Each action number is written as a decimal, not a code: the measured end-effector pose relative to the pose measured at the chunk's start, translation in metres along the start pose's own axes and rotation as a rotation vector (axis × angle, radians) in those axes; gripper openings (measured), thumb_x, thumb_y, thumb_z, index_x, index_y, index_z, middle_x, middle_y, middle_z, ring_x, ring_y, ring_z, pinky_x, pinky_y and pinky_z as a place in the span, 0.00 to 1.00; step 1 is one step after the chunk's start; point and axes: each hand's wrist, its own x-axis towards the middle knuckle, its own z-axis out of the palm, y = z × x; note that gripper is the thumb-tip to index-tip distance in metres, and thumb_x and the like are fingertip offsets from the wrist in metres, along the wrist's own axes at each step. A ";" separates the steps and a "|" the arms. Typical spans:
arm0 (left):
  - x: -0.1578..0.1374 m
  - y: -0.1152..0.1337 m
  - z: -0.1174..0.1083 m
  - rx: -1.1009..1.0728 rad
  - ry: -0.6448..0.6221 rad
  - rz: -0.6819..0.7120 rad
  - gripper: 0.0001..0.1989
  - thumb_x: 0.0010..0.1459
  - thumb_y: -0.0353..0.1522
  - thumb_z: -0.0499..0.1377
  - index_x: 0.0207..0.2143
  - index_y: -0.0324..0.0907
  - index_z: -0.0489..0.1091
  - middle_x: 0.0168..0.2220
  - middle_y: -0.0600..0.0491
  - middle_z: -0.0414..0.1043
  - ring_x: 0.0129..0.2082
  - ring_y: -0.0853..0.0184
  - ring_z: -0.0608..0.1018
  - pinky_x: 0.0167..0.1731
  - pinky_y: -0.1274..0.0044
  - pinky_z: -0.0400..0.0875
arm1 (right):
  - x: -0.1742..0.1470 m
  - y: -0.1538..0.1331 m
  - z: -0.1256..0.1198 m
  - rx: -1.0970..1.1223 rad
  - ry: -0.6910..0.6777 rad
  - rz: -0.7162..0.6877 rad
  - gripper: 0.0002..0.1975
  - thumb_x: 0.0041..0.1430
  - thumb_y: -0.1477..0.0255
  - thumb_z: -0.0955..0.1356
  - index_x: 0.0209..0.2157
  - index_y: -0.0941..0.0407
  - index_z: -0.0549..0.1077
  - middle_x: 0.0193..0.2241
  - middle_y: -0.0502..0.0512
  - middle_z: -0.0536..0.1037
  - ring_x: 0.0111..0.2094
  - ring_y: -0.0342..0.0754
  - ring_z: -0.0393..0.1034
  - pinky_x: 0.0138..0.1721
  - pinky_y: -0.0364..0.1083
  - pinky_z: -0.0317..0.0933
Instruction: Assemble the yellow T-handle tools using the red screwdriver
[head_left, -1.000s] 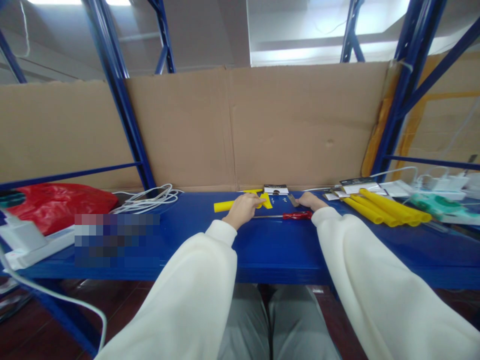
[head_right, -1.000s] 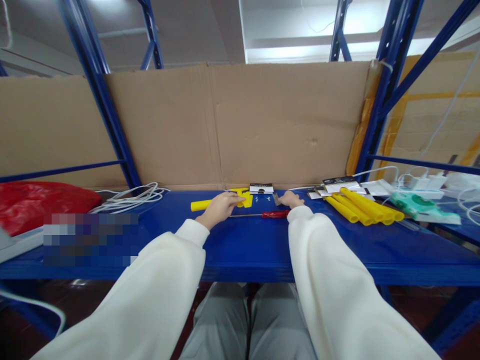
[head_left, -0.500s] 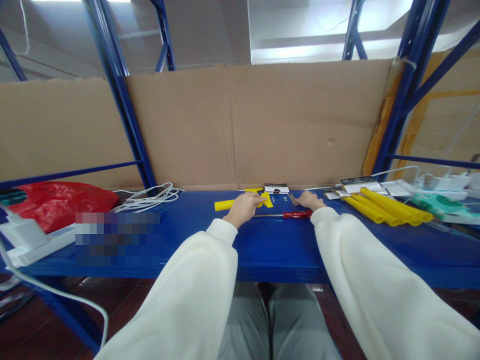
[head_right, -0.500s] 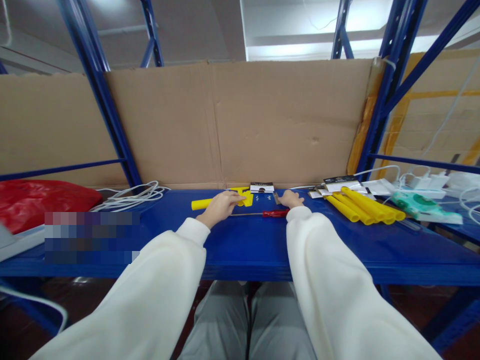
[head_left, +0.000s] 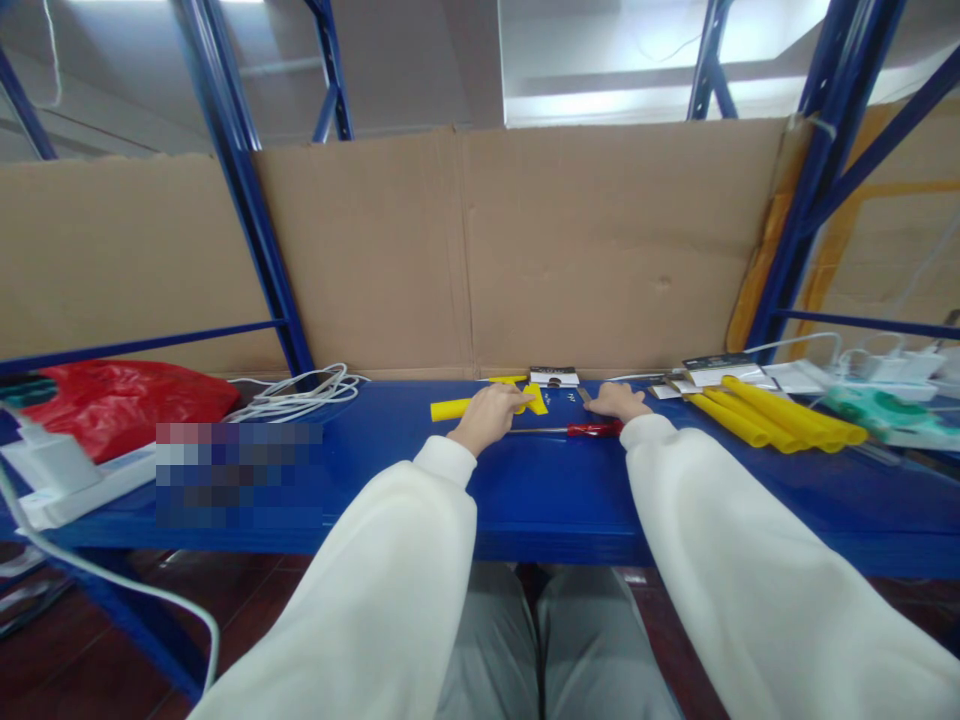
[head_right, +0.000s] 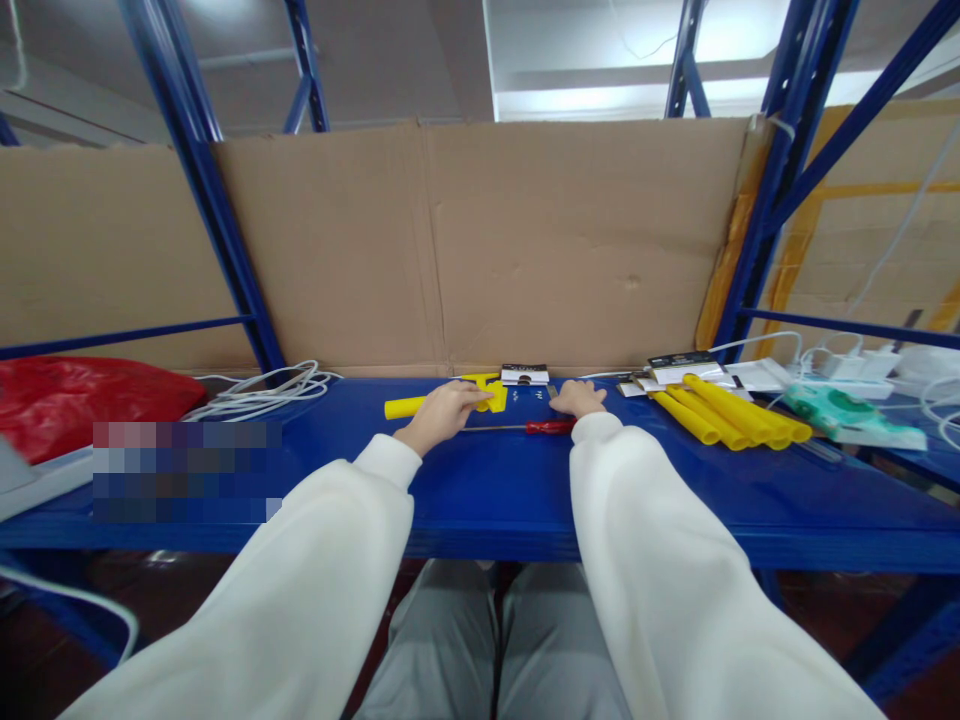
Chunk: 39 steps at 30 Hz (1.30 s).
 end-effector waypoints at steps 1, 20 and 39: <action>0.000 0.000 0.000 0.001 0.000 0.002 0.19 0.59 0.23 0.55 0.49 0.45 0.78 0.47 0.48 0.79 0.47 0.63 0.79 0.51 0.71 0.73 | -0.003 -0.002 -0.002 -0.024 -0.031 0.018 0.26 0.53 0.62 0.70 0.52 0.61 0.75 0.53 0.72 0.73 0.59 0.67 0.61 0.55 0.62 0.56; 0.000 0.002 0.000 0.028 -0.014 -0.014 0.20 0.59 0.22 0.55 0.49 0.45 0.78 0.47 0.47 0.79 0.47 0.62 0.80 0.50 0.72 0.73 | -0.026 -0.015 -0.015 -0.063 0.098 -0.107 0.21 0.64 0.62 0.62 0.51 0.59 0.73 0.56 0.69 0.70 0.60 0.62 0.59 0.57 0.60 0.53; 0.003 0.000 0.010 -0.030 0.013 0.102 0.18 0.58 0.22 0.56 0.46 0.46 0.79 0.46 0.49 0.80 0.46 0.62 0.79 0.50 0.71 0.73 | -0.057 -0.051 -0.003 -0.175 0.192 -0.833 0.24 0.63 0.81 0.57 0.56 0.52 0.71 0.53 0.60 0.76 0.56 0.55 0.68 0.64 0.70 0.33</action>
